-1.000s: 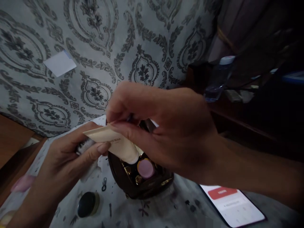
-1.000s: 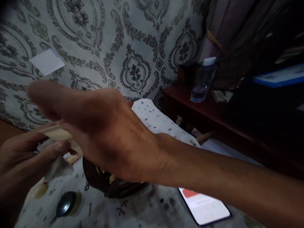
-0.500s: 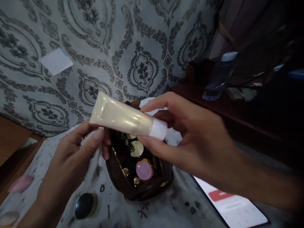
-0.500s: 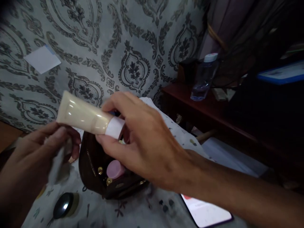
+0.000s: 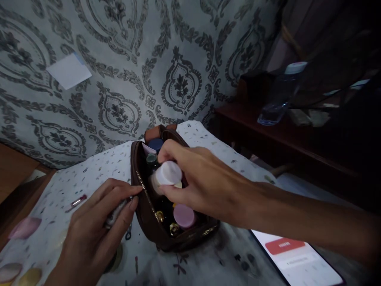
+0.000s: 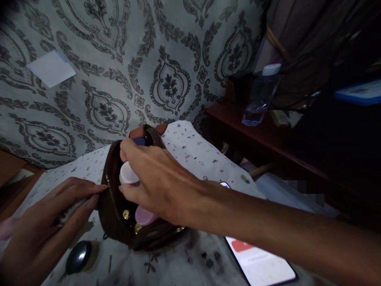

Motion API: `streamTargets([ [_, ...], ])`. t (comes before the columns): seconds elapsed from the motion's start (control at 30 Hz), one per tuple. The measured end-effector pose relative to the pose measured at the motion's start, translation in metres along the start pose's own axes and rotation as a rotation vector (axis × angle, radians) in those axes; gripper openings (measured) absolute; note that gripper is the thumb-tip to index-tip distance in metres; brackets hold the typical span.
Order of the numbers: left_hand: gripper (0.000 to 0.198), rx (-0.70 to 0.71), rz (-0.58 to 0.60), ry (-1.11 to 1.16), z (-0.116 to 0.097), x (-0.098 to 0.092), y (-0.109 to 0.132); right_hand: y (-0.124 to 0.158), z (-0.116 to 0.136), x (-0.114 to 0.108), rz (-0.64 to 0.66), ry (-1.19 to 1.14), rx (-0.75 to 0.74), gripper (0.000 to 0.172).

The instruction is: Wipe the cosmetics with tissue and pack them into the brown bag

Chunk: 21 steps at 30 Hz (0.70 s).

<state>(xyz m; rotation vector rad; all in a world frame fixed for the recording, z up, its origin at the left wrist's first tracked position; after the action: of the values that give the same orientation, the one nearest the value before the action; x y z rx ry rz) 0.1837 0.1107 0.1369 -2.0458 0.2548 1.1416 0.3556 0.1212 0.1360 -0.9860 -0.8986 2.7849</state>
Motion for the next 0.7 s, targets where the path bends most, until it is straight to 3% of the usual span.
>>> streamTargets([
  [0.2, 0.028, 0.016, 0.007, -0.043, 0.001, 0.001, 0.004, -0.015, 0.001, 0.034, 0.091, 0.085, -0.034, 0.025],
  [0.37, 0.024, 0.048, -0.048, -0.065, -0.001, -0.001, 0.004, -0.018, -0.003, 0.055, 0.199, 0.126, -0.054, 0.016],
  [0.7, 0.021, 0.053, -0.081, -0.072, -0.001, 0.001, 0.006, -0.019, -0.004, 0.055, 0.238, 0.063, 0.067, 0.026],
])
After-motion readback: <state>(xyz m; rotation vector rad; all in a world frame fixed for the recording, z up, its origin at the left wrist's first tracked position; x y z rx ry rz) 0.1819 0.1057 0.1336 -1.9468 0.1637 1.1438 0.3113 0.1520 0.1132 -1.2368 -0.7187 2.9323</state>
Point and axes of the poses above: each hand's wrist, its own y-axis away from the middle knuckle, its own x-axis out of the palm, z = x × y, the point moved 7 cm from there along -y, towards the middle knuckle, and after that the axes turned 10 degrees about -z, right-handed, at the moved point
